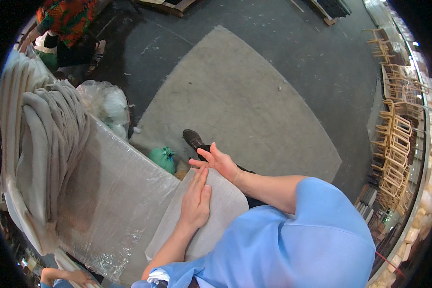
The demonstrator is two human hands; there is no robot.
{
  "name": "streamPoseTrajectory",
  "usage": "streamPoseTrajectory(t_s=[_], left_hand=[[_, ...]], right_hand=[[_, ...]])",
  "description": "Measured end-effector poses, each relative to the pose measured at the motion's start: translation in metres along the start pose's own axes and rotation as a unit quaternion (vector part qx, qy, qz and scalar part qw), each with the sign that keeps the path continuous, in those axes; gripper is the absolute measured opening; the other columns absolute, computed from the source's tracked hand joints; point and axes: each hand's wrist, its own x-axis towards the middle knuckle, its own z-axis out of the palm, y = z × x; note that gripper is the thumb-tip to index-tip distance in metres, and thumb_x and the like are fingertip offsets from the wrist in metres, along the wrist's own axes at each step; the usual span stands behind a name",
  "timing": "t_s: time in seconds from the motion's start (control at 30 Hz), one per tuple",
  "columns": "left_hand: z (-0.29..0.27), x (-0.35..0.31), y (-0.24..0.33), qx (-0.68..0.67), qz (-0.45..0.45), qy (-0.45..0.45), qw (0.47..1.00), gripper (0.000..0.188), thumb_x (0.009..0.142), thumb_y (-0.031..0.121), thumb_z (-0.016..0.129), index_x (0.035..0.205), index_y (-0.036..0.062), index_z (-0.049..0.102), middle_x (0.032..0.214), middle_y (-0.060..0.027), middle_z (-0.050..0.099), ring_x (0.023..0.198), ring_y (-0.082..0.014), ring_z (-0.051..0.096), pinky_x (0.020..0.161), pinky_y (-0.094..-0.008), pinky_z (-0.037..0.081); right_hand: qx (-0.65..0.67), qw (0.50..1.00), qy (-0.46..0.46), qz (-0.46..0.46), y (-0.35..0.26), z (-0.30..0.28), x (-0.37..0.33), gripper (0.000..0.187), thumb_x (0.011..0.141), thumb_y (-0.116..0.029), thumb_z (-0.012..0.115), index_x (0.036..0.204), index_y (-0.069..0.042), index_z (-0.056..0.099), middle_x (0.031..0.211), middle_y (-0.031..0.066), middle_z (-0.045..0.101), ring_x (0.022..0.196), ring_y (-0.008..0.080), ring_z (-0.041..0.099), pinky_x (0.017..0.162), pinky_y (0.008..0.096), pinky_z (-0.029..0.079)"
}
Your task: The person inserts foam inserts into fabric cushion covers and stacks the finished cushions. They repeatedly pick up a foam piece, place it into a cover, and set the completed cushion aside on a growing stack.
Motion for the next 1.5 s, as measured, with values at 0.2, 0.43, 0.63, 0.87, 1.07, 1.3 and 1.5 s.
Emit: streamPoseTrajectory(t_s=[0.2,0.43,0.63,0.87,1.07,1.3,1.5], left_hand=[[0.003,0.016,-0.011,-0.052,0.005,0.006,0.999,0.049,0.107,0.02,0.047,0.147,-0.0085,0.054,0.149,-0.0268,0.057,0.144,-0.0413,0.05,0.122,-0.0456,0.035],[-0.003,0.014,-0.026,-0.125,-0.026,0.0,0.992,0.049,0.113,0.025,0.041,0.148,-0.0058,0.056,0.151,-0.0208,0.059,0.145,-0.0311,0.052,0.123,-0.0404,0.034],[-0.036,-0.035,0.005,-0.074,-0.068,-0.038,0.994,0.055,0.115,0.033,0.038,0.151,-0.0052,0.053,0.159,-0.0196,0.051,0.151,-0.0312,0.043,0.127,-0.0429,0.027],[-0.03,-0.047,0.021,-0.032,-0.086,-0.068,0.993,0.053,0.114,0.03,0.038,0.151,-0.0054,0.053,0.159,-0.0204,0.051,0.151,-0.0317,0.044,0.126,-0.0423,0.028],[-0.016,-0.041,0.018,-0.016,-0.07,-0.057,0.996,0.052,0.113,0.027,0.039,0.151,-0.0056,0.053,0.158,-0.0211,0.051,0.151,-0.0321,0.044,0.126,-0.0417,0.028],[-0.014,-0.033,0.009,-0.007,-0.058,-0.018,0.998,0.051,0.112,0.024,0.039,0.151,-0.0057,0.053,0.158,-0.022,0.052,0.151,-0.0326,0.045,0.126,-0.0411,0.029],[-0.013,-0.028,0.002,-0.008,-0.059,0.003,0.998,0.05,0.111,0.021,0.04,0.151,-0.0059,0.053,0.158,-0.0227,0.052,0.15,-0.0331,0.046,0.126,-0.0406,0.03]], right_hand=[[0.074,0.997,-0.013,0.028,0.018,-0.014,0.009,0.083,0.099,-0.076,0.05,0.161,-0.024,0.033,0.161,0.0259,0.042,0.147,0.0424,0.045,0.119,0.0587,0.039],[-0.052,0.998,0.019,-0.017,0.018,-0.009,0.017,0.1,0.098,-0.082,0.041,0.172,-0.024,0.008,0.162,0.0241,0.042,0.147,0.0363,0.046,0.119,0.0586,0.037],[-0.185,0.962,0.165,-0.119,-0.02,-0.019,-0.006,0.076,0.109,-0.069,0.025,0.154,-0.012,0.048,0.127,0.0122,0.067,0.109,0.0191,0.064,0.091,0.0367,0.05],[-0.09,0.954,0.085,-0.274,-0.009,-0.006,-0.024,0.058,0.115,-0.051,0.038,0.131,-0.001,0.063,0.099,0.0096,0.073,0.089,0.0172,0.07,0.083,0.0329,0.057],[-0.11,0.941,-0.024,-0.32,0.002,0.024,-0.025,0.055,0.114,-0.048,0.042,0.125,0.001,0.065,0.082,0.007,0.07,0.075,0.014,0.067,0.075,0.029,0.055],[-0.207,0.931,-0.012,-0.3,0.0,0.026,0.0,0.073,0.111,-0.061,0.037,0.117,0.005,0.067,0.06,0.0014,0.057,0.055,0.0108,0.057,0.058,0.0271,0.048],[-0.181,0.966,-0.055,-0.176,-0.009,0.019,0.022,0.079,0.109,-0.068,0.035,0.116,0.004,0.067,0.056,0.0,0.053,0.045,0.0112,0.049,0.051,0.0276,0.045]])
